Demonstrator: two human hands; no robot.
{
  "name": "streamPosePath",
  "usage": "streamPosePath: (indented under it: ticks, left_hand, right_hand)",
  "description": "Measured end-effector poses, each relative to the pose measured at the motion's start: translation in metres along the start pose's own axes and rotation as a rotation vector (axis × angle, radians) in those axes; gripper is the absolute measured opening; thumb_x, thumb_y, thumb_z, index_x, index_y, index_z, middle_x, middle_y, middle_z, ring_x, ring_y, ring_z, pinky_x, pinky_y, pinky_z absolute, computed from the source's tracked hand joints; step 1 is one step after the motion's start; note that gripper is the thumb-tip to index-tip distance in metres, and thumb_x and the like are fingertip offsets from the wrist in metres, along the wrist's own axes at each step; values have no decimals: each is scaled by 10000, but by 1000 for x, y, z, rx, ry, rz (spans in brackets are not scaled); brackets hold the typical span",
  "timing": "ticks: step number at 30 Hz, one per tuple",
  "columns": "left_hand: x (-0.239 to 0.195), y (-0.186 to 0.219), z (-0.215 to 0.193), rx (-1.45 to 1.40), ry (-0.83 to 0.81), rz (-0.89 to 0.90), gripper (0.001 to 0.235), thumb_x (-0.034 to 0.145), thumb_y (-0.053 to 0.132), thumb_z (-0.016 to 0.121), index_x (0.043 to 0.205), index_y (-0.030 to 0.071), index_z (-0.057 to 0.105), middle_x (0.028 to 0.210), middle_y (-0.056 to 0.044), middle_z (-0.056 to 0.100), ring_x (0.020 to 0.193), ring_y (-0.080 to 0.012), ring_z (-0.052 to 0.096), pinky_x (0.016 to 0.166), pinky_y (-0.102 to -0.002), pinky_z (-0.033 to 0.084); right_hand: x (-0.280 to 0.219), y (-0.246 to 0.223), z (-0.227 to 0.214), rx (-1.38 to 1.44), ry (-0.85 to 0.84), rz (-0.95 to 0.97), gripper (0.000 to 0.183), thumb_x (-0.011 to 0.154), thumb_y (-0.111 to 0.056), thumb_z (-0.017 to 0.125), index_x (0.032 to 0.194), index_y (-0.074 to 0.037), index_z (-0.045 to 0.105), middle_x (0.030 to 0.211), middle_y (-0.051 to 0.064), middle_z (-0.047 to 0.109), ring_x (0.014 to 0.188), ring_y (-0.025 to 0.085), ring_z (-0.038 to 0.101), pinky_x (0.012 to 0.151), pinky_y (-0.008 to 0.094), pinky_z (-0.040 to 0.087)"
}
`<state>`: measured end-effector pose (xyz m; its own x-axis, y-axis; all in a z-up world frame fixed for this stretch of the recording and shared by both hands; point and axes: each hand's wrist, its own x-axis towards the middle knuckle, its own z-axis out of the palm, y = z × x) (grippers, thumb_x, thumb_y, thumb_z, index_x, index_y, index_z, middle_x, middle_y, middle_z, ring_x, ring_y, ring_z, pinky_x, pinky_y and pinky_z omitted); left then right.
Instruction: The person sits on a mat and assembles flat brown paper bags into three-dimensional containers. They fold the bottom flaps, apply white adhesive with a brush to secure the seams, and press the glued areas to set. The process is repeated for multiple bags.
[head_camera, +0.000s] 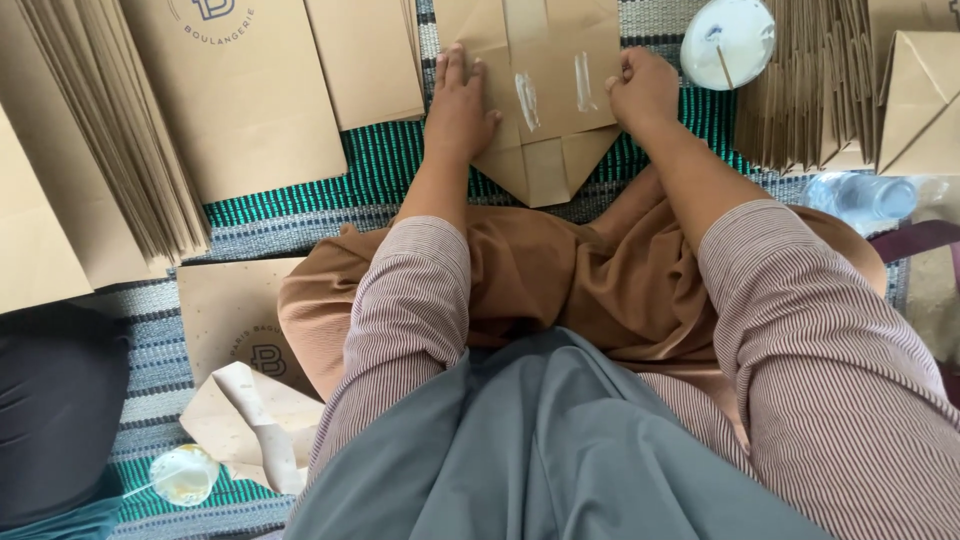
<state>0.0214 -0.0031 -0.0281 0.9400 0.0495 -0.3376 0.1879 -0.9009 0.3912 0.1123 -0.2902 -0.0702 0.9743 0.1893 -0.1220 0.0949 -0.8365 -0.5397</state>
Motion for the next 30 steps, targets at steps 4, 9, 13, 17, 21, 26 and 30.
streamPosePath:
  ticks: [4,9,13,17,21,26,30]
  left_hand:
    - [0,1,-1,5,-18,-11,819,1008,320,743,1634,80,274,1699,-174,9,1564,-402,2,1278,-471,208]
    - [2,-1,7,38,17,12,820,1012,325,741,1633,61,275,1692,-192,10,1556,-422,-8,1279,-493,207]
    - [-3,5,2,79,24,21,906,990,422,779,1636,49,263,1688,-200,15,1551,-440,7,1272,-501,223]
    - [-9,14,-6,111,-11,-23,1038,945,526,819,1642,52,213,1695,-188,-1,1544,-433,-31,1174,-513,404]
    - [-6,14,2,175,12,-24,1061,942,590,802,1642,53,213,1694,-195,2,1543,-444,-26,1047,-496,532]
    - [-12,20,-10,170,-35,-32,1189,893,687,826,1659,81,148,1690,-212,-50,1537,-472,-52,1124,-528,433]
    - [-21,29,-13,223,-81,-16,1410,782,788,885,1681,95,48,1655,-294,-140,1512,-537,-118,1262,-586,193]
  right_hand:
    - [0,3,1,34,-28,52,300,996,-99,738,826,-158,499,762,-16,469,747,183,456,666,409,389]
    - [4,14,7,-26,37,-61,204,954,-145,817,871,-137,631,766,-4,587,756,223,574,690,459,480]
    - [0,5,1,-1,13,-39,185,967,-127,785,884,-142,620,739,-8,568,730,197,547,686,442,480]
    - [2,7,3,-13,26,-48,92,929,-128,764,931,-132,673,775,10,616,754,236,592,672,463,485]
    - [0,5,2,2,49,-50,53,938,-154,760,964,-143,716,757,20,664,746,267,640,665,482,501]
    - [2,10,6,54,45,-1,109,915,-125,745,881,-150,644,777,-12,587,790,229,572,724,450,469]
    - [-6,-9,-8,68,-8,86,45,959,-158,735,956,-171,692,813,-14,634,824,231,620,741,457,517]
